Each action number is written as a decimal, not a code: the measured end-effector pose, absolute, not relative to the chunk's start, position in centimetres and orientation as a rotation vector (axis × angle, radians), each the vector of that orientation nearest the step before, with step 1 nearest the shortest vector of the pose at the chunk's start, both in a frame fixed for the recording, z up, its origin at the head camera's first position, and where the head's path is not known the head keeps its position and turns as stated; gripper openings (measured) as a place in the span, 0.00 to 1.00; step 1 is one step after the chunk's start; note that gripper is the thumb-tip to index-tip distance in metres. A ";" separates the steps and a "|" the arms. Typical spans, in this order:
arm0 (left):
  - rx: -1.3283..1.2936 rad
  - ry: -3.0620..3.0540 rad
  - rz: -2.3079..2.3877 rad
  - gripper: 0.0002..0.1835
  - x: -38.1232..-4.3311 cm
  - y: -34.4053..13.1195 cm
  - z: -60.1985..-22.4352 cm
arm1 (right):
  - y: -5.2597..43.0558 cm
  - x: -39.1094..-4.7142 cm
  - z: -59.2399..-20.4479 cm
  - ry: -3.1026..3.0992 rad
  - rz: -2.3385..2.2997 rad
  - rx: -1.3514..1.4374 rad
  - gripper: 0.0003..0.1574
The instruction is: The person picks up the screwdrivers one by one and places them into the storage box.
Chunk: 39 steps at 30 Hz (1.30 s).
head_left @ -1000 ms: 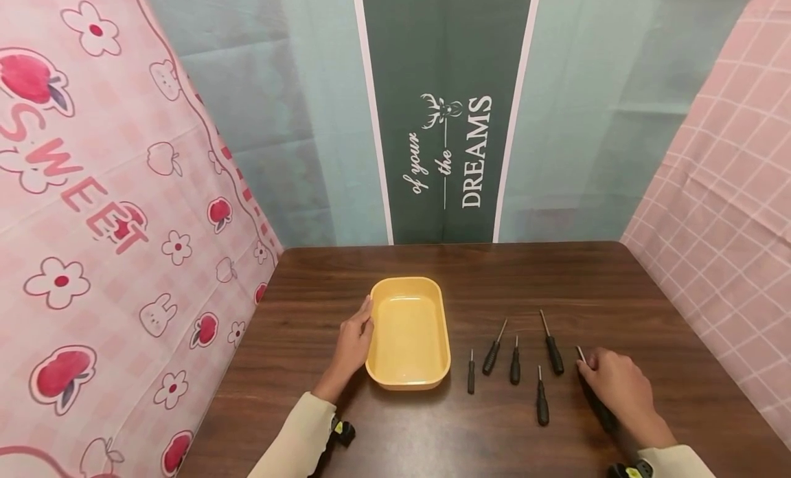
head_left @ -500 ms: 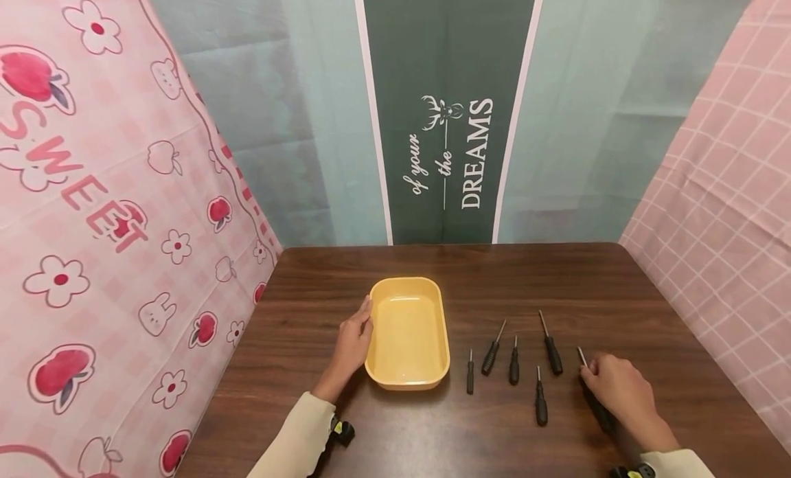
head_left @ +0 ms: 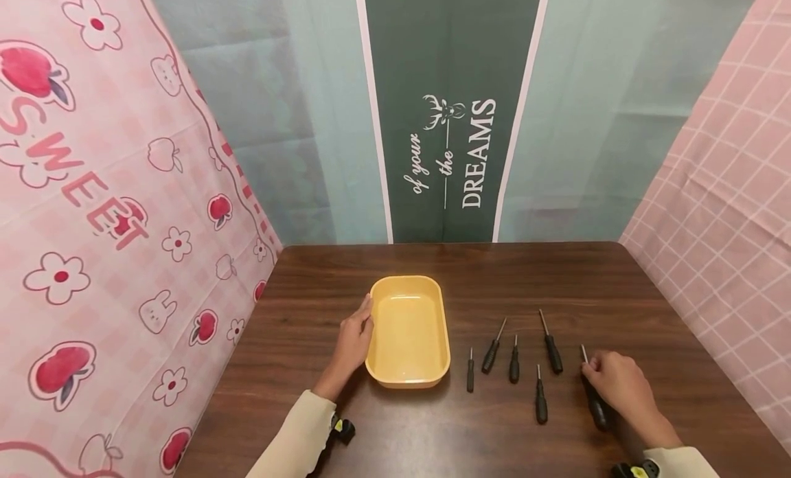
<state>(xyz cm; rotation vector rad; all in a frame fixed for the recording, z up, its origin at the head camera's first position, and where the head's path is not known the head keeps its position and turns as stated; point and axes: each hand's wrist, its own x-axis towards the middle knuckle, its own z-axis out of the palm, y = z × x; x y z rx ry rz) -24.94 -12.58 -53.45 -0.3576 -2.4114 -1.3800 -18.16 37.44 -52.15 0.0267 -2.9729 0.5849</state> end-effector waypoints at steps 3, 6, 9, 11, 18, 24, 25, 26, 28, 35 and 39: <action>-0.355 -2.406 -1.381 0.22 -24.9 -12.6 -53.5 | 37.3 -18.4 -52.3 -2.941 0.587 0.054 0.15; -0.356 -2.407 -1.381 0.22 -24.9 -12.6 -53.5 | 37.2 -18.6 -52.2 -2.930 0.591 0.059 0.14; -0.345 -2.422 -1.377 0.22 -24.9 -12.6 -53.6 | 36.9 -18.9 -51.9 -2.908 0.587 0.057 0.12; -0.341 -2.430 -1.376 0.22 -25.0 -12.6 -53.7 | 36.8 -19.1 -51.8 -2.890 0.581 0.057 0.12; -0.344 -2.420 -1.375 0.22 -25.1 -12.7 -53.9 | 36.3 -19.7 -51.1 -2.866 0.593 0.078 0.13; -0.343 -2.432 -1.387 0.22 -25.1 -12.7 -53.9 | 36.0 -20.0 -51.0 -2.859 0.618 0.089 0.12; -0.345 -2.431 -1.389 0.22 -25.1 -12.7 -53.9 | 36.0 -20.0 -51.0 -2.856 0.621 0.092 0.12; -0.347 -2.430 -1.391 0.22 -25.0 -12.7 -53.9 | 35.9 -20.1 -51.0 -2.851 0.627 0.098 0.12; -0.355 -2.423 -1.391 0.22 -25.0 -12.7 -53.9 | 35.8 -20.3 -51.0 -2.824 0.636 0.123 0.12; -0.378 -2.401 -1.382 0.21 -25.0 -12.6 -53.6 | 35.0 -20.9 -50.6 -2.748 0.648 0.202 0.13; -0.384 -2.402 -1.362 0.21 -25.0 -12.5 -53.6 | 34.5 -21.2 -50.4 -2.741 0.660 0.219 0.12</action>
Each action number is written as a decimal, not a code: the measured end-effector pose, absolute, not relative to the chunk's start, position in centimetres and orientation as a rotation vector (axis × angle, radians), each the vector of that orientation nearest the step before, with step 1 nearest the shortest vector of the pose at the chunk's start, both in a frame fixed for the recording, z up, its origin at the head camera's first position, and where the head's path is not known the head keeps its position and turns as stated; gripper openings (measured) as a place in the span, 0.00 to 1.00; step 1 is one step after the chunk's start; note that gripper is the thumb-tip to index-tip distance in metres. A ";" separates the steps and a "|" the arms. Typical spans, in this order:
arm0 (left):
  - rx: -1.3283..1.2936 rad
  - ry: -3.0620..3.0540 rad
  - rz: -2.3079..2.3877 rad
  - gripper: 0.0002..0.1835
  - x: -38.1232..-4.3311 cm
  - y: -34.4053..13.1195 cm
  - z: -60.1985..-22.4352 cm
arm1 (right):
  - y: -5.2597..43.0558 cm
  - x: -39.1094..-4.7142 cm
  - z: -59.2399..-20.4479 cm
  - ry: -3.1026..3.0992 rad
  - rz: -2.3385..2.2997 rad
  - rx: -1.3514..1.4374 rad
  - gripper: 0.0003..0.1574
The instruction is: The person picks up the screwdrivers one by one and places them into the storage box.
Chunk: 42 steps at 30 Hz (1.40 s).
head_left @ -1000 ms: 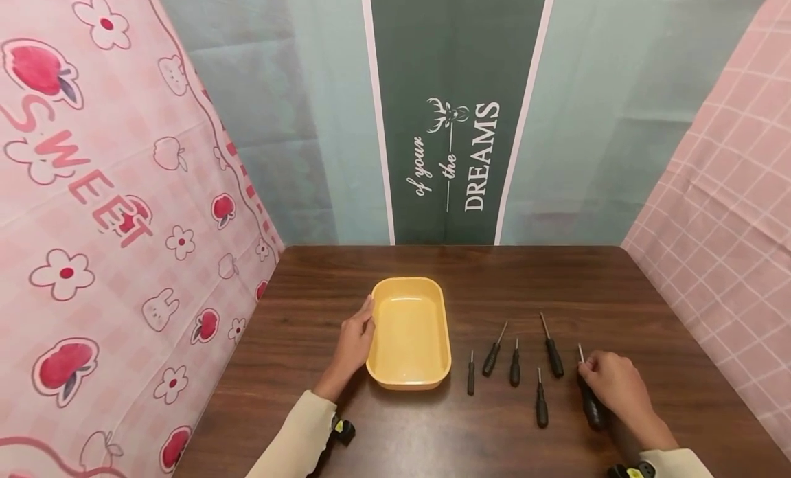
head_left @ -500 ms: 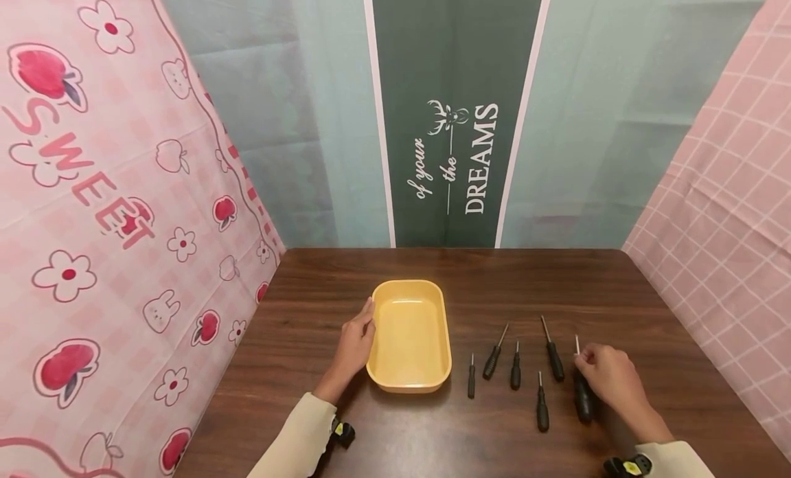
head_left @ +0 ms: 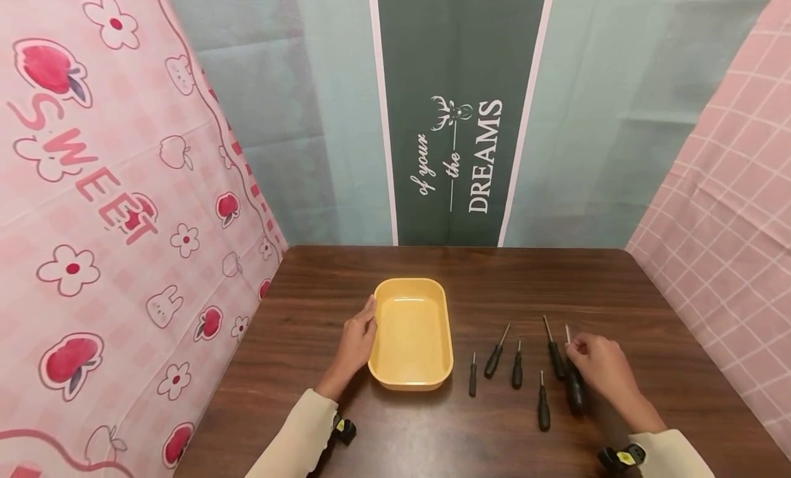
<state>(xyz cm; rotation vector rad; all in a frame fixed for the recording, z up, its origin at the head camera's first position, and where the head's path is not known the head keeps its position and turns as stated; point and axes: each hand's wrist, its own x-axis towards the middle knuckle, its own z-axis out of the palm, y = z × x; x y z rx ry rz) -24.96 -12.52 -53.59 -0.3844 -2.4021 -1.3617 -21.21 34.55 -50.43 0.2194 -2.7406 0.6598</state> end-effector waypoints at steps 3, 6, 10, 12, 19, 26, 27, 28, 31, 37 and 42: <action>-0.377 -2.419 -1.355 0.21 -25.0 -12.5 -53.6 | 34.1 -21.3 -50.3 -2.745 0.673 0.221 0.11; -0.370 -2.428 -1.362 0.21 -25.0 -12.5 -53.6 | 33.6 -21.4 -50.1 -2.752 0.680 0.222 0.10; -0.383 -2.411 -1.353 0.21 -24.9 -12.5 -53.5 | 33.0 -21.6 -50.0 -2.758 0.691 0.227 0.11; -0.394 -2.401 -1.343 0.21 -24.9 -12.5 -53.5 | 32.7 -21.7 -49.9 -2.753 0.697 0.231 0.10; -0.376 -2.401 -1.350 0.21 -24.8 -12.5 -53.5 | 31.6 -22.4 -49.8 -2.720 0.705 0.251 0.13; -0.382 -2.408 -1.360 0.21 -24.8 -12.4 -53.5 | 30.9 -22.6 -49.4 -2.709 0.734 0.231 0.14; -0.381 -2.410 -1.362 0.21 -24.8 -12.4 -53.5 | 30.8 -22.7 -49.3 -2.709 0.736 0.230 0.14; -0.383 -2.409 -1.371 0.21 -24.9 -12.4 -53.5 | 30.7 -22.7 -49.2 -2.706 0.739 0.232 0.13; -0.374 -2.415 -1.386 0.21 -24.9 -12.5 -53.5 | 30.4 -22.8 -49.1 -2.708 0.748 0.233 0.13; -0.354 -2.424 -1.390 0.21 -25.0 -12.6 -53.6 | 29.9 -22.9 -48.7 -2.714 0.767 0.237 0.12; -0.369 -2.398 -1.384 0.21 -25.0 -12.5 -53.7 | 29.3 -22.9 -48.5 -2.716 0.787 0.221 0.12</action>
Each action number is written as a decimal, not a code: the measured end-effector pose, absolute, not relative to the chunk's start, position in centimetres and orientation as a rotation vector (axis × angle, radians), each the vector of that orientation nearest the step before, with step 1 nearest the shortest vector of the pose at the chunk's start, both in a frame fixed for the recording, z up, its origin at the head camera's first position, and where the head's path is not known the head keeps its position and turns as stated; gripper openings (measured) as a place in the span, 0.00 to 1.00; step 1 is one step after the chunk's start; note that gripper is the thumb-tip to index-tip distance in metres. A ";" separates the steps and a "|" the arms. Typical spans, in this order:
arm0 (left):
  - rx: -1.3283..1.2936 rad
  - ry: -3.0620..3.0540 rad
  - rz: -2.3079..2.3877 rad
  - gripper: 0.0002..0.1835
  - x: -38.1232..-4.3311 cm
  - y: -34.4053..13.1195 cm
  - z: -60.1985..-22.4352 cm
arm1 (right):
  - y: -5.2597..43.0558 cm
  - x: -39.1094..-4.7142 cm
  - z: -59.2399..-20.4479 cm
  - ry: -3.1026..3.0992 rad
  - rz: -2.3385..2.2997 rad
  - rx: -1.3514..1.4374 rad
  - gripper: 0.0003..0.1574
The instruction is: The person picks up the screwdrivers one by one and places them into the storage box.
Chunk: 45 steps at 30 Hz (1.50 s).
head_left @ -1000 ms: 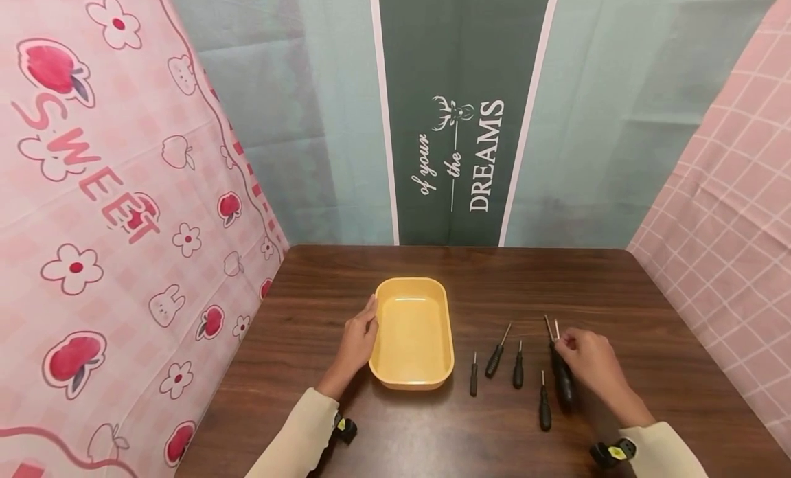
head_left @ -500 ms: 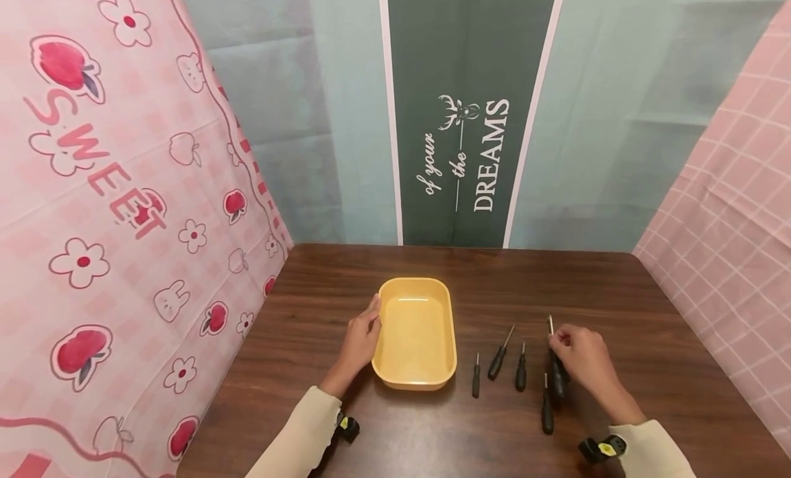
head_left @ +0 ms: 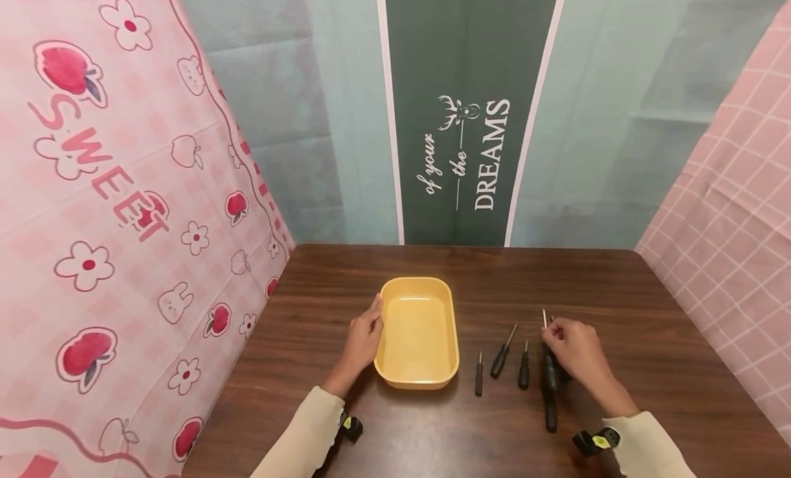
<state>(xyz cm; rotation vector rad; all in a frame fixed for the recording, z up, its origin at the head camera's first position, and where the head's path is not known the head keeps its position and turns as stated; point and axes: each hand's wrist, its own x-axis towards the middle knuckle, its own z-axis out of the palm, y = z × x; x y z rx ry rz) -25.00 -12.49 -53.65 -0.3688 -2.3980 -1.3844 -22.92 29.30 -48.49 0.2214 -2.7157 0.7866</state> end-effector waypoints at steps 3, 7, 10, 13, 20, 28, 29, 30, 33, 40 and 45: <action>-0.370 -2.382 -1.392 0.21 -25.0 -12.4 -53.6 | 29.0 -23.0 -48.4 -2.721 0.795 0.217 0.11; -0.356 -2.379 -1.396 0.21 -25.0 -12.3 -53.6 | 28.6 -23.2 -48.4 -2.727 0.811 0.222 0.12; -0.352 -2.385 -1.397 0.21 -25.0 -12.4 -53.6 | 28.3 -23.3 -48.3 -2.744 0.845 0.227 0.12; -0.352 -2.388 -1.402 0.21 -24.9 -12.5 -53.7 | 27.8 -23.5 -48.2 -2.756 0.872 0.232 0.11; -0.334 -2.390 -1.407 0.21 -24.9 -12.4 -53.7 | 26.7 -24.3 -47.6 -2.709 0.887 0.272 0.12; -0.336 -2.376 -1.421 0.21 -24.8 -12.2 -53.4 | 25.8 -24.8 -46.9 -2.683 0.931 0.292 0.12; -0.338 -2.374 -1.419 0.21 -24.8 -12.1 -53.4 | 25.7 -24.8 -46.7 -2.682 0.933 0.293 0.12; -0.338 -2.372 -1.419 0.21 -24.8 -12.1 -53.3 | 25.6 -24.9 -46.6 -2.680 0.934 0.292 0.12; -0.342 -2.367 -1.414 0.21 -24.8 -12.2 -53.3 | 25.1 -25.0 -46.5 -2.686 0.951 0.287 0.12; -0.331 -2.390 -1.384 0.21 -24.7 -12.3 -53.4 | 24.2 -25.2 -46.3 -2.730 1.018 0.260 0.12; -0.342 -2.401 -1.370 0.22 -24.8 -12.3 -53.4 | 23.7 -25.2 -46.3 -2.753 1.075 0.267 0.12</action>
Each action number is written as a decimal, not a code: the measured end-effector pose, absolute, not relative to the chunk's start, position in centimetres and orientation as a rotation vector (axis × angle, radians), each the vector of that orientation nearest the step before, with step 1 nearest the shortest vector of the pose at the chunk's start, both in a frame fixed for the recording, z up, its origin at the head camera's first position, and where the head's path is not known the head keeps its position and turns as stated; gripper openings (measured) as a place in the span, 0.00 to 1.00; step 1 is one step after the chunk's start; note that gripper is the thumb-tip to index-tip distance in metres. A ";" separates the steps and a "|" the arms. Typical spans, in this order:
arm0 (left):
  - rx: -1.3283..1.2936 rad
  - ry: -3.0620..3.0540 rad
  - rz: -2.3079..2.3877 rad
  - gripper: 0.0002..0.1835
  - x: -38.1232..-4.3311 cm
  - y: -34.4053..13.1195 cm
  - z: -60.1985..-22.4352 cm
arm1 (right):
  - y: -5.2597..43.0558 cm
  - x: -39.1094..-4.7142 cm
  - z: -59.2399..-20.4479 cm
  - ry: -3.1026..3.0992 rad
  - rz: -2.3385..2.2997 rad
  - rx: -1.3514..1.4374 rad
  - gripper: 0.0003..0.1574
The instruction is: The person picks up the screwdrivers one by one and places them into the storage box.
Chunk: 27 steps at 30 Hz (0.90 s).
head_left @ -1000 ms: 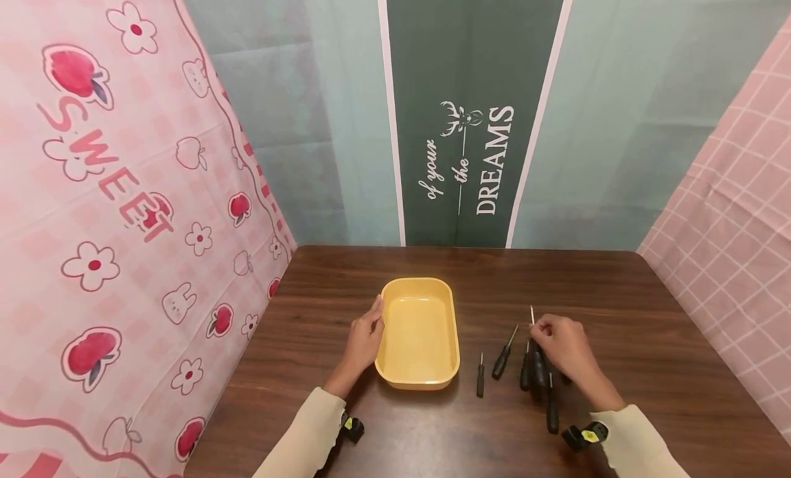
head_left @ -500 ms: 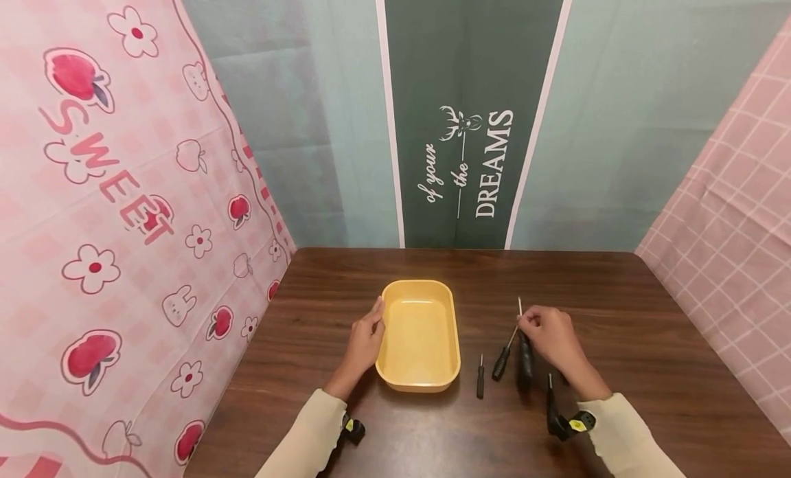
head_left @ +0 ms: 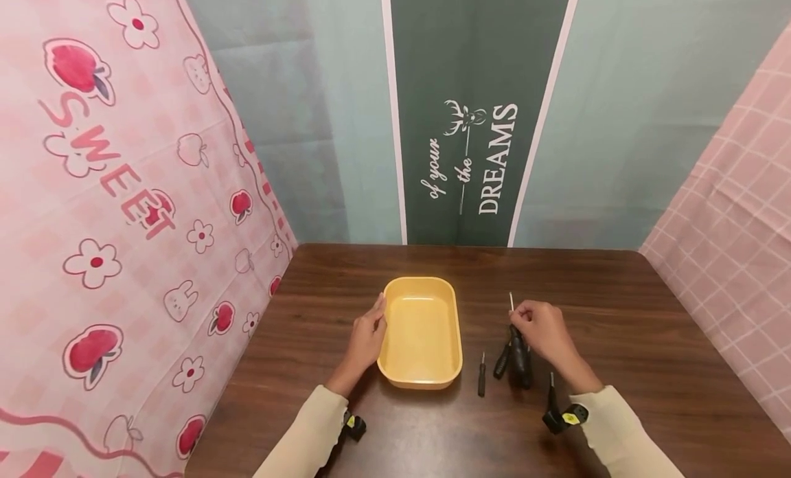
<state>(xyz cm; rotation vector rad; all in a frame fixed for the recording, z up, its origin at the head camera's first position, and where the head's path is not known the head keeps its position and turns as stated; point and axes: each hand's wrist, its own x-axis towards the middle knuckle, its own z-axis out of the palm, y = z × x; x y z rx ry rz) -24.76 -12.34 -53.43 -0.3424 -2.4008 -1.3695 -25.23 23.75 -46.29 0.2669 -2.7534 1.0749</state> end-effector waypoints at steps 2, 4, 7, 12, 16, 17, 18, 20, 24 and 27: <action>-0.348 -2.416 -1.379 0.22 -24.8 -12.3 -53.4 | 23.7 -25.1 -46.2 -2.759 1.085 0.261 0.11; -0.347 -2.426 -1.389 0.22 -24.8 -12.2 -53.5 | 23.5 -25.1 -46.1 -2.766 1.096 0.253 0.11; -0.341 -2.419 -1.390 0.22 -24.7 -12.2 -53.5 | 23.1 -25.0 -45.9 -2.765 1.098 0.263 0.11; -0.349 -2.391 -1.364 0.21 -24.8 -12.3 -53.5 | 22.1 -25.4 -45.8 -2.750 1.068 0.261 0.12; -0.344 -2.394 -1.350 0.22 -24.8 -12.4 -53.5 | 21.4 -25.8 -46.0 -2.750 1.084 0.270 0.12; -0.343 -2.397 -1.351 0.22 -24.8 -12.4 -53.5 | 21.3 -25.9 -46.0 -2.750 1.097 0.274 0.12; -0.344 -2.399 -1.351 0.22 -24.8 -12.4 -53.5 | 21.1 -25.9 -46.1 -2.751 1.111 0.277 0.12; -0.342 -2.407 -1.355 0.22 -24.8 -12.4 -53.5 | 20.8 -26.0 -46.2 -2.755 1.141 0.275 0.12; -0.338 -2.416 -1.361 0.22 -24.7 -12.3 -53.4 | 20.3 -26.1 -46.2 -2.752 1.175 0.273 0.12; -0.341 -2.413 -1.363 0.22 -24.7 -12.3 -53.3 | 19.9 -26.2 -46.2 -2.742 1.185 0.283 0.12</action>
